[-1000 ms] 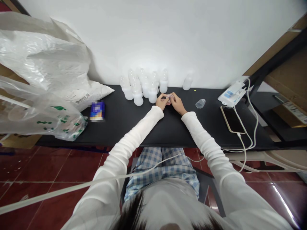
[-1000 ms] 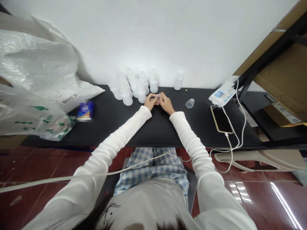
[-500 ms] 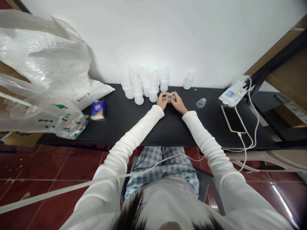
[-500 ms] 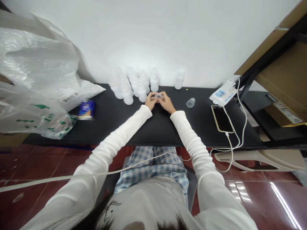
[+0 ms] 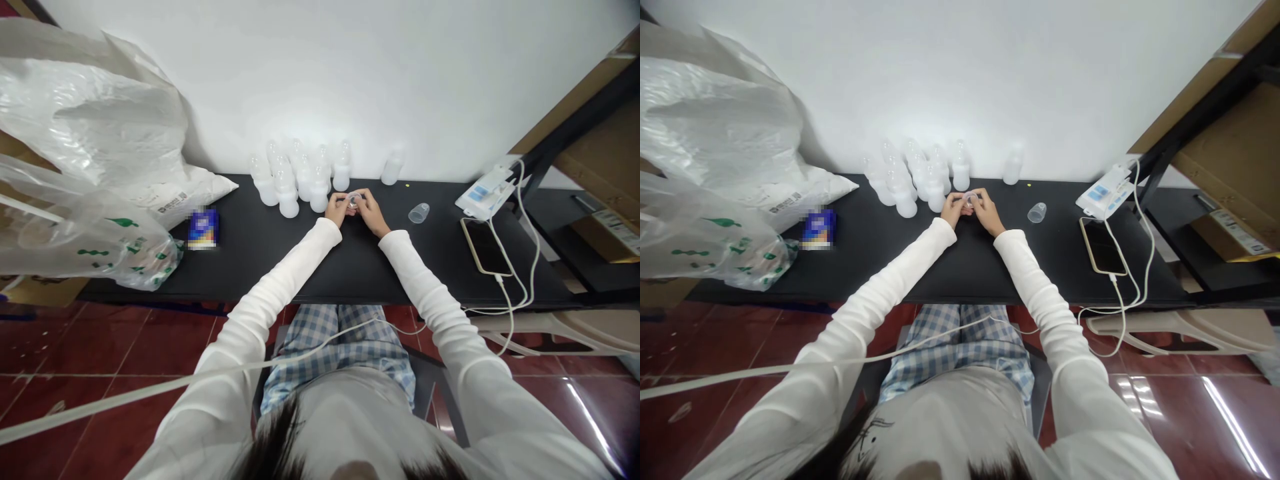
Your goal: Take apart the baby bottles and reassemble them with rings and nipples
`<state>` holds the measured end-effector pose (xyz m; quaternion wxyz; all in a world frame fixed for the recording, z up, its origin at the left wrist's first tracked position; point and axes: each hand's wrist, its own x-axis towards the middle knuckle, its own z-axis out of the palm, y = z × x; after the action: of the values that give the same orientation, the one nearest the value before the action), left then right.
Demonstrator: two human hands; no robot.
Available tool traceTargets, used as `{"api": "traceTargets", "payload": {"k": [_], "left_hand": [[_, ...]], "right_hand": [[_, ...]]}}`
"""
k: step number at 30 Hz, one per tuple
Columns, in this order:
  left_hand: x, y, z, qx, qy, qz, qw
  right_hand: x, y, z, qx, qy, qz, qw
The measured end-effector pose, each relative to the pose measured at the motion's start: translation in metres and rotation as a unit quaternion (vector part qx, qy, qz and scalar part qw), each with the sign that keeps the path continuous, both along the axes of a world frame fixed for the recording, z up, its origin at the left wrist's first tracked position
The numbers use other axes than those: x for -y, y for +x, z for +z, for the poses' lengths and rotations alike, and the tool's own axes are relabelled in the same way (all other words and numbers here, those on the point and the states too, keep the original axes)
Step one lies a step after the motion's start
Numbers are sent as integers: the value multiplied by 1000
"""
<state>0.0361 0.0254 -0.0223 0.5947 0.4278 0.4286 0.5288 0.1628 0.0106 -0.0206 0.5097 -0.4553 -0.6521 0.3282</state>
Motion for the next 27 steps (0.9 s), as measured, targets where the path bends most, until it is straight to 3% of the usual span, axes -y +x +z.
{"api": "traceTargets", "payload": {"k": [14,21,27], "left_hand": [[11,-2,8,-155,40,-7,987],[5,-1,1,-92,54,-26,994],[7,-4,0,-123,72,-20,990]], "right_hand": [[0,1,-2,13,-12,-17,1000],[2,1,2,-25,-24,-3,999],[5,-1,2,-2,-19,7,1000]]}}
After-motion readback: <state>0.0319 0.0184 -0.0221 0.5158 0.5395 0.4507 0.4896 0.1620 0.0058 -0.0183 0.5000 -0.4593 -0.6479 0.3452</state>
